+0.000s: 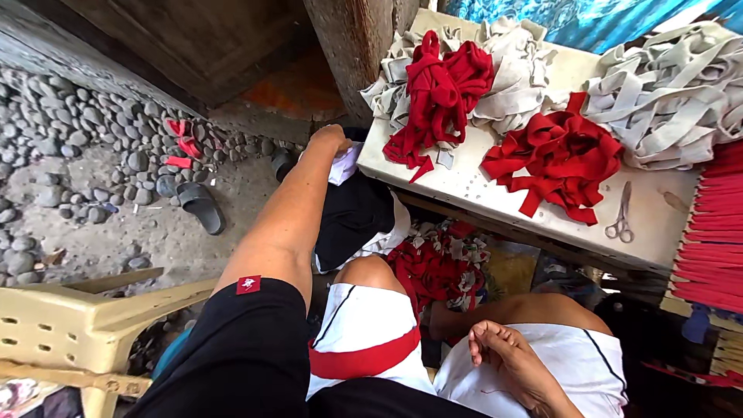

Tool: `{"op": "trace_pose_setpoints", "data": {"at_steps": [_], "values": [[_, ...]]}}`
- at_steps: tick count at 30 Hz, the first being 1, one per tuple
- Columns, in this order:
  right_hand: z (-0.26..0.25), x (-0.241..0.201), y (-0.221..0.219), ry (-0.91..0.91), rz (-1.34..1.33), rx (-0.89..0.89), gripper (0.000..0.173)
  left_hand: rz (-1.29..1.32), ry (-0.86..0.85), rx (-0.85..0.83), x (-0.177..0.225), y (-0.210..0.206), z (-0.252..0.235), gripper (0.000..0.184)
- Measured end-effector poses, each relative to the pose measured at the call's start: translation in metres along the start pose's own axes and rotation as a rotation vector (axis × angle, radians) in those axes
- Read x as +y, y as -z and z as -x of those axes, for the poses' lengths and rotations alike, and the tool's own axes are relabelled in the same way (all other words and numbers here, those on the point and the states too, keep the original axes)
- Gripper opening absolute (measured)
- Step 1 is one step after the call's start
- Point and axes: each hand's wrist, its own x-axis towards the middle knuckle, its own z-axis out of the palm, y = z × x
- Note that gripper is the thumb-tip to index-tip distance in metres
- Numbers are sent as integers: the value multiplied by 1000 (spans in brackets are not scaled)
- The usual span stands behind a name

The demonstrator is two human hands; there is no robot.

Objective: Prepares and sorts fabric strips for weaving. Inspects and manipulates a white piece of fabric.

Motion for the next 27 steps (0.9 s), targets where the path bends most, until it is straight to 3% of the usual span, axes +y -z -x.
{"op": "trace_pose_setpoints", "data": {"at_steps": [3,8,12,17,23,27], "values": [[0,-1,0,2,-14,3,27,-9,56,72,10,-8,5,45],[0,0,1,-3,-31,-17,27,42,141,130,11,-13,7,50],[0,-1,1,-8,-27,-9,27,-109,97,68,7,-10,1,50],[0,-1,0,-2,-35,-17,27,-220,135,-44,8,1,5,67],[0,0,2,-11,-16,0,26,-69,138,-63,1,0,0,74],[-1,0,2,-15,-16,-7,27,35,26,-70,-16,-1,-18,78]]}}
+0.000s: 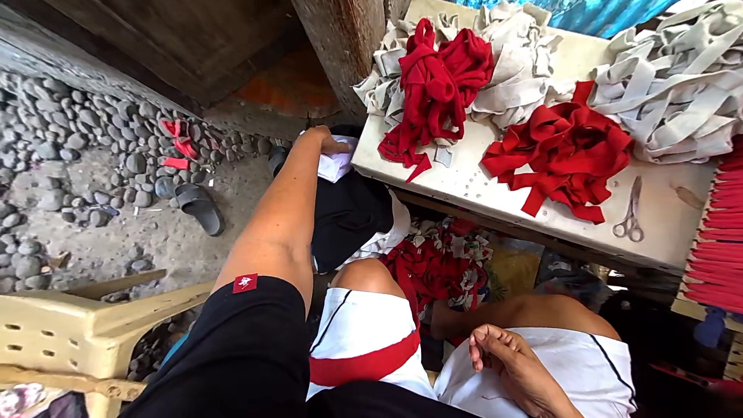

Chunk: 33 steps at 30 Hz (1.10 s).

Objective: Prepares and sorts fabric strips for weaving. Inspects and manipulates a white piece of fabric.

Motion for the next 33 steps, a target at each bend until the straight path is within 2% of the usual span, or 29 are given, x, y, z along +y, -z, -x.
{"op": "trace_pose_setpoints", "data": {"at_steps": [3,6,11,15,20,28,31,33], "values": [[-1,0,0,4,-13,-6,27,244,-57,110,-17,5,-4,67],[-1,0,0,7,-17,-11,27,296,-107,237,-32,9,9,43],[0,1,1,-2,5,-16,27,334,-295,220,-55,5,23,24],[-1,0,-1,-1,5,-9,27,336,-315,284,-64,9,33,18],[-1,1,-3,-2,5,6,27,221,-353,227,-55,9,42,27],[-1,2,-2,-1,11,-3,27,-90,-356,87,-40,-18,13,41],[-2,2,-2,2,-3,8,26,-38,-365,43,-34,-17,11,45],[-2,2,-1,6,-8,6,26,98,-324,182,-38,-15,10,44]]}}
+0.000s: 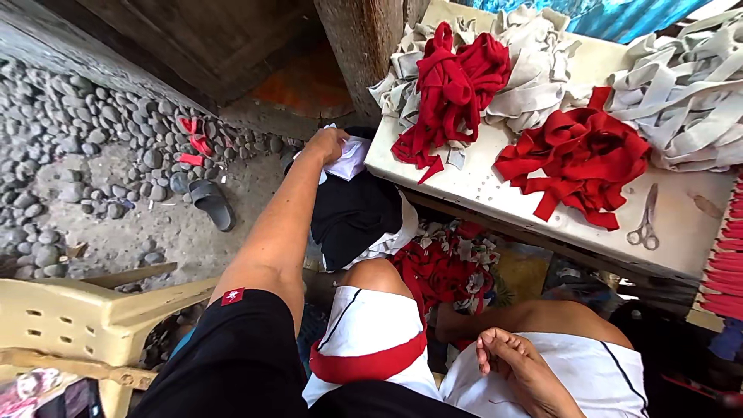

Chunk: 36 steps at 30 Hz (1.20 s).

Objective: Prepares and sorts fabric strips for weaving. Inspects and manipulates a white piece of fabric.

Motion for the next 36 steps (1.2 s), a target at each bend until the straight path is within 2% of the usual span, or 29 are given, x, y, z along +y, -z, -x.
{"op": "trace_pose_setpoints", "data": {"at_steps": [3,5,7,9,11,14,17,19,22,24,26,29,31,32,34,36], "values": [[1,0,0,-3,2,-5,26,-11,231,321,8,11,12,46],[1,0,0,-4,3,-1,26,-14,397,387,13,19,18,46],[1,0,0,-3,1,5,26,124,435,347,12,23,17,38],[1,-1,0,-5,7,8,27,235,321,217,11,25,10,33],[1,-1,-1,-5,12,3,27,120,236,54,25,22,9,34],[1,-1,-3,-4,11,-2,27,-192,251,-86,45,0,9,35],[1,-1,-3,0,8,-5,27,-361,256,-116,56,-16,6,31],[1,-3,-3,3,15,-12,27,-339,214,-110,52,-19,2,31],[0,-5,-3,19,46,-30,27,-187,130,-75,32,-20,-9,36],[3,-5,-2,28,53,-31,27,-28,116,37,28,-15,-3,33],[3,-6,-3,35,56,-21,26,125,111,223,32,0,19,35],[5,-6,-3,51,55,-11,26,444,-16,504,56,19,71,33],[6,-5,-6,53,69,-27,27,763,-59,572,86,17,115,32],[7,-4,-7,59,90,-36,27,948,-48,537,105,15,140,34],[8,-2,-12,105,176,-40,26,1276,-2,314,143,12,194,41],[11,-2,-19,213,294,-24,24,1432,-6,57,170,0,249,33]]}}
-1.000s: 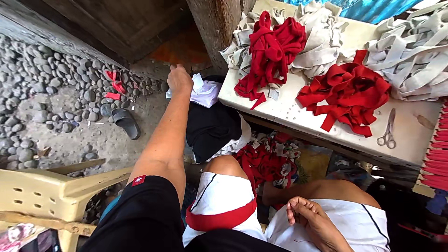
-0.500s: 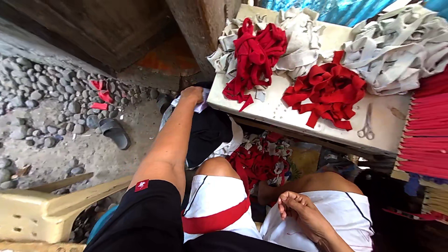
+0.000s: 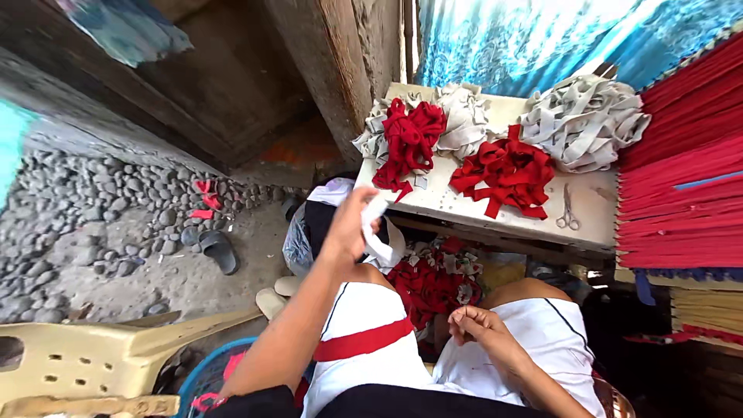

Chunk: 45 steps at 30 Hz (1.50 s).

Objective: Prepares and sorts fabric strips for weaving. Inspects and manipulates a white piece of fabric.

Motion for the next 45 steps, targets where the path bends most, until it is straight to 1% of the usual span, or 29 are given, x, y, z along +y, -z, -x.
{"op": "trace_pose_setpoints", "data": {"at_steps": [2,4,6,8,10,11,12,13,16,18,20,22,27,30,31,32,34,35,37,39,41,43,45], "values": [[7,-9,-9,172,97,52,20,70,66,-150,-8,-24,39,24],[17,-27,-15,363,147,95,22,116,81,-264,-16,-45,71,30],[28,-45,-17,539,169,94,27,104,40,-317,-25,-59,99,36],[38,-56,-18,627,188,77,39,89,-36,-333,-35,-67,119,40],[48,-61,-18,654,160,45,54,92,-115,-313,-46,-73,134,41],[53,-64,-19,643,140,34,59,89,-155,-295,-49,-76,140,42],[57,-66,-21,616,120,25,60,90,-197,-281,-51,-78,145,42],[62,-68,-23,586,104,17,55,98,-230,-266,-52,-80,150,41],[73,-71,-33,508,103,17,31,142,-283,-240,-49,-84,166,35],[78,-70,-36,508,118,22,18,120,-331,-223,-43,-84,175,26],[86,-72,-37,543,129,20,8,12,-416,-202,-39,-81,179,17],[95,-76,-35,580,125,7,9,-112,-514,-175,-38,-74,179,14],[102,-80,-25,645,198,61,24,-275,-765,-101,-35,-66,191,11],[102,-81,-32,627,242,58,31,-429,-903,-146,-37,-70,202,13],[102,-80,-36,645,250,45,31,-477,-929,-177,-39,-73,205,13],[102,-78,-39,671,266,40,25,-527,-940,-201,-41,-75,206,14],[101,-76,-40,713,307,81,11,-603,-923,-220,-40,-77,209,13],[102,-76,-37,714,321,119,10,-618,-881,-225,-37,-76,211,13],[104,-79,-26,680,304,196,12,-584,-741,-244,-25,-73,213,11],[103,-81,-14,636,263,277,14,-484,-598,-274,-18,-70,213,8],[99,-80,-6,593,243,341,12,-393,-514,-299,-17,-68,212,8],[92,-76,-3,558,195,309,19,-322,-471,-315,-20,-71,212,9],[80,-65,-1,515,107,153,32,-242,-439,-332,-23,-75,212,10]]}}
